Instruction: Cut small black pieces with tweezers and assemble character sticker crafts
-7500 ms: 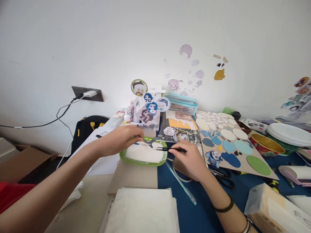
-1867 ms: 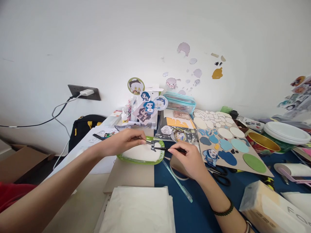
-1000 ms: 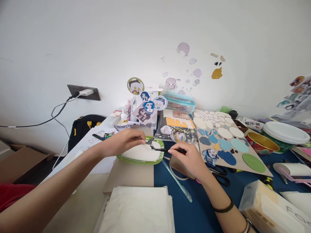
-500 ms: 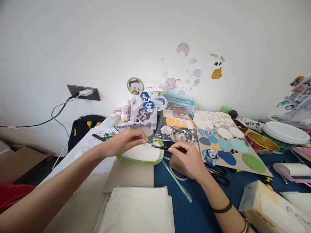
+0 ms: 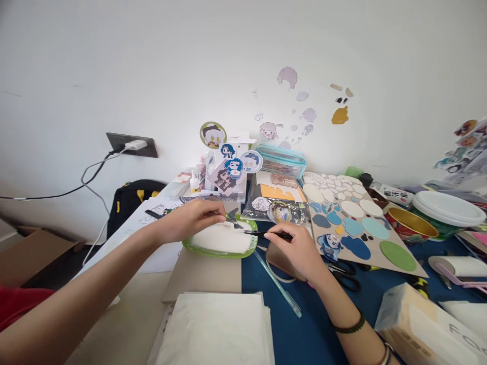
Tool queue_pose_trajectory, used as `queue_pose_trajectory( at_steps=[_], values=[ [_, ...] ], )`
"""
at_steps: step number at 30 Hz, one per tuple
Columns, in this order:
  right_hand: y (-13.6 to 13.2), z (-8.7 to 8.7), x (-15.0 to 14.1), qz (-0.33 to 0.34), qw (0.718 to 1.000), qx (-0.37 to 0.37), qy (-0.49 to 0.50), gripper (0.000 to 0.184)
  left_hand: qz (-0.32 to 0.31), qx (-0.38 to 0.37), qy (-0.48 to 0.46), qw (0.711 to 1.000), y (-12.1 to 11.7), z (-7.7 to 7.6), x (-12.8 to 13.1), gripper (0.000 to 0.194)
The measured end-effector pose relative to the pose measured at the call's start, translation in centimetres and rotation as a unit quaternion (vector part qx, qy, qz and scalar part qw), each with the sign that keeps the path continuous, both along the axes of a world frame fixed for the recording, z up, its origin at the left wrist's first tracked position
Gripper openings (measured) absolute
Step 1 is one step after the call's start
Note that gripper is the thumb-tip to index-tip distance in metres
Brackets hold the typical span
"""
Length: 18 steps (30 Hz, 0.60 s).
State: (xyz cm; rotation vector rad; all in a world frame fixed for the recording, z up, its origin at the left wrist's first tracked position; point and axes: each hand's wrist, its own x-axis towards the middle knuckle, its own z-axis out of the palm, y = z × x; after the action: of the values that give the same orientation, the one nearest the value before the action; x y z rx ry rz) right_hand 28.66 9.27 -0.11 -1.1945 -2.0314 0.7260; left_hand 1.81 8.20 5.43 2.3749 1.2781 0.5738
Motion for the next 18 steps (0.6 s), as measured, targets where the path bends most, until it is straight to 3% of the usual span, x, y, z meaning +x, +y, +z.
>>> queue_pose_trajectory(
  at_steps=[6, 18],
  values=[
    [0.4, 0.1, 0.9, -0.009, 0.998, 0.043, -0.051, 0.018, 0.016, 0.009, 0.04, 0.999, 0.0, -0.4, 0.1, 0.023],
    [0.8, 1.1, 2.2, -0.001, 0.996, -0.012, -0.092, 0.021, 0.028, 0.016, 0.062, 0.998, 0.1, -0.6, -0.1, 0.024]
  ],
)
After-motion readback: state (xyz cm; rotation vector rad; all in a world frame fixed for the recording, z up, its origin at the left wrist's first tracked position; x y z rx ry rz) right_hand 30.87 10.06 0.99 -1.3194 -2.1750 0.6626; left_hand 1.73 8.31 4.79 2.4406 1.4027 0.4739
